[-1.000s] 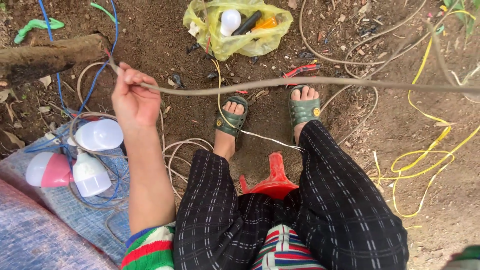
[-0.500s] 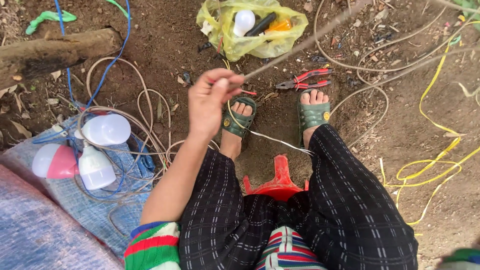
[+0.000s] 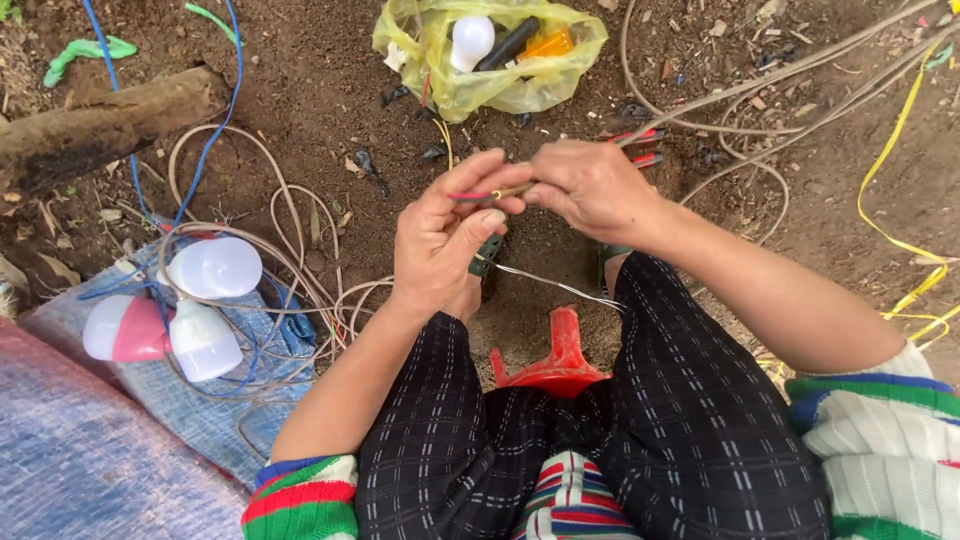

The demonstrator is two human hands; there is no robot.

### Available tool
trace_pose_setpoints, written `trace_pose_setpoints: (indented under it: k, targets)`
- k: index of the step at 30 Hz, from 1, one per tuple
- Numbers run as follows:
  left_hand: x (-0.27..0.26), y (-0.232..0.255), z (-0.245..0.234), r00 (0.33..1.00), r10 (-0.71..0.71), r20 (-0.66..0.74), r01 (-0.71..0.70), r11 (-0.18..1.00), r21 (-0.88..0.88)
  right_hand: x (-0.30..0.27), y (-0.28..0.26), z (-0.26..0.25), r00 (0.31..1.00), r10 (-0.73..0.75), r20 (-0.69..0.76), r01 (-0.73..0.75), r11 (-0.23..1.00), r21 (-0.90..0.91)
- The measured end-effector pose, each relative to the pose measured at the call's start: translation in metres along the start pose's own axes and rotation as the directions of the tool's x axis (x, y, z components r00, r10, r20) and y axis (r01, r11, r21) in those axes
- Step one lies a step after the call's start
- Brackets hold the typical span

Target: Stripping electrical wires and connecting them to a plug for light bulbs.

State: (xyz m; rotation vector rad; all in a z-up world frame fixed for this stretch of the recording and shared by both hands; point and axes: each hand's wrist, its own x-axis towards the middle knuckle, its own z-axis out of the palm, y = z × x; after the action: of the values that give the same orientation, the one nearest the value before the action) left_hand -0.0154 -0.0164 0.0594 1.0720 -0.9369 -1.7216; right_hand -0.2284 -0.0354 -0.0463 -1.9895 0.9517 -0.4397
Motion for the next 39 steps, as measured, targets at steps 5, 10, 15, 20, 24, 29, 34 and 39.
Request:
trace_pose_setpoints:
  k: [5, 10, 15, 20, 24, 29, 34, 39]
  targets:
    - [0.005, -0.003, 0.002, 0.997, 0.076, -0.006, -0.073, 0.980, 0.185, -0.007, -0.034, -0.016, 0.989, 0.100, 0.108, -0.145, 0.783, 0.604]
    - [0.004, -0.016, 0.000, 0.998, 0.056, 0.031, -0.056, 0.998, 0.014, -0.019, -0.036, 0.014, 0.952, 0.121, 0.281, -0.302, 0.509, 0.806]
    - [0.001, -0.012, 0.005, 0.998, -0.047, 0.034, 0.046, 0.999, 0.021, -0.002, -0.059, -0.066, 0.981, 0.125, 0.148, -0.169, 0.927, 0.334]
    - [0.000, -0.022, 0.006, 0.979, -0.136, 0.152, 0.114, 0.983, 0.145, 0.010, -0.078, -0.083, 0.984, 0.174, -0.042, -0.121, 0.819, 0.561]
    - [-0.002, -0.023, 0.007, 0.966, -0.135, 0.219, 0.091, 0.976, 0.199, 0.014, -0.077, -0.075, 0.983, 0.169, -0.069, -0.098, 0.806, 0.583]
    - [-0.001, -0.015, 0.014, 0.988, -0.109, 0.110, 0.087, 0.978, 0.191, 0.004, -0.072, -0.071, 0.951, 0.308, -0.038, -0.201, 0.704, 0.681]
    - [-0.003, -0.013, 0.018, 0.997, -0.080, 0.022, 0.075, 0.980, 0.186, -0.004, -0.071, -0.058, 0.910, 0.414, -0.018, -0.248, 0.578, 0.778]
    - [-0.006, -0.020, 0.009, 0.994, -0.109, -0.017, 0.110, 0.976, 0.188, -0.012, -0.056, -0.045, 0.875, 0.485, 0.000, -0.208, 0.375, 0.903]
